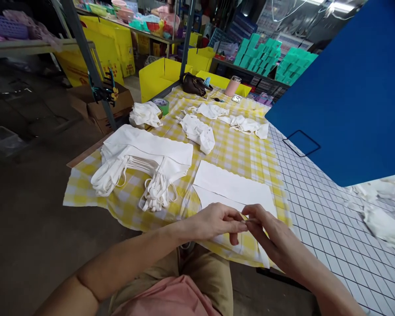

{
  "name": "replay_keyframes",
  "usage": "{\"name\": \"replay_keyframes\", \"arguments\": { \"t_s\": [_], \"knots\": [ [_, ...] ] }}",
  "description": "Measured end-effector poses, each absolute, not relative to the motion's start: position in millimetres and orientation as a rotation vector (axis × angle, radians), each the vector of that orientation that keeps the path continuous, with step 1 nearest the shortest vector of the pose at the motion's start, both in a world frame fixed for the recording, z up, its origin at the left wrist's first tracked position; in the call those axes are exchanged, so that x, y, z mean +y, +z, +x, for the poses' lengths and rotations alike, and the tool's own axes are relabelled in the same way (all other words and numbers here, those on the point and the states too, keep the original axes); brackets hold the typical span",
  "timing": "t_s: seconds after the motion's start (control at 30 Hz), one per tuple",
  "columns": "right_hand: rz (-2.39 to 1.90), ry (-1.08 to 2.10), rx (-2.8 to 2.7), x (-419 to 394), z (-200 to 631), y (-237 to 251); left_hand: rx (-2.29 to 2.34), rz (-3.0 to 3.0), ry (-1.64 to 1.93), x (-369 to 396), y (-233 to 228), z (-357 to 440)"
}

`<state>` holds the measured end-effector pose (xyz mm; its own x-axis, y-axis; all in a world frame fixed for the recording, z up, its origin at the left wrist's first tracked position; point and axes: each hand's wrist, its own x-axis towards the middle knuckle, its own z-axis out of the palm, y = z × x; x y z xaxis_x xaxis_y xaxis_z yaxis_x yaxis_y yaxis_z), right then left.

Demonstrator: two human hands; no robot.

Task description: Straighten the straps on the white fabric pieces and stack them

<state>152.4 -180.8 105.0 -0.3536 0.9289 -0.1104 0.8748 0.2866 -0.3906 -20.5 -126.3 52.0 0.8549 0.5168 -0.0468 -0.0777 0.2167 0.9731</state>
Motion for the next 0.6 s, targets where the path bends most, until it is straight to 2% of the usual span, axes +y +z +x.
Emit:
{"name": "replay_keyframes", "arguments": {
  "t_s": [0.07, 0.27, 0.37, 0.47, 0.6],
  "knots": [
    [-1.625, 0.527, -2.512, -176, 156, 98, 0.493, 1.222, 0.457, -126, 46, -18],
    [-1.479, -0.147, -2.619, -163, 168, 56, 0.596, 1.159, 0.487, -131, 38, -19],
    [-1.453, -0.242, -2.53, -160, 168, 43, 0.579, 1.233, 0.457, -134, 38, -22],
    [-1.528, -0.1, -2.311, -159, 166, 37, 0.676, 1.479, 0.414, -125, 34, -21],
    [-1.672, 0.407, -1.903, -154, 166, 30, 0.992, 2.051, 0.536, -91, 17, -12]
  ]
}}
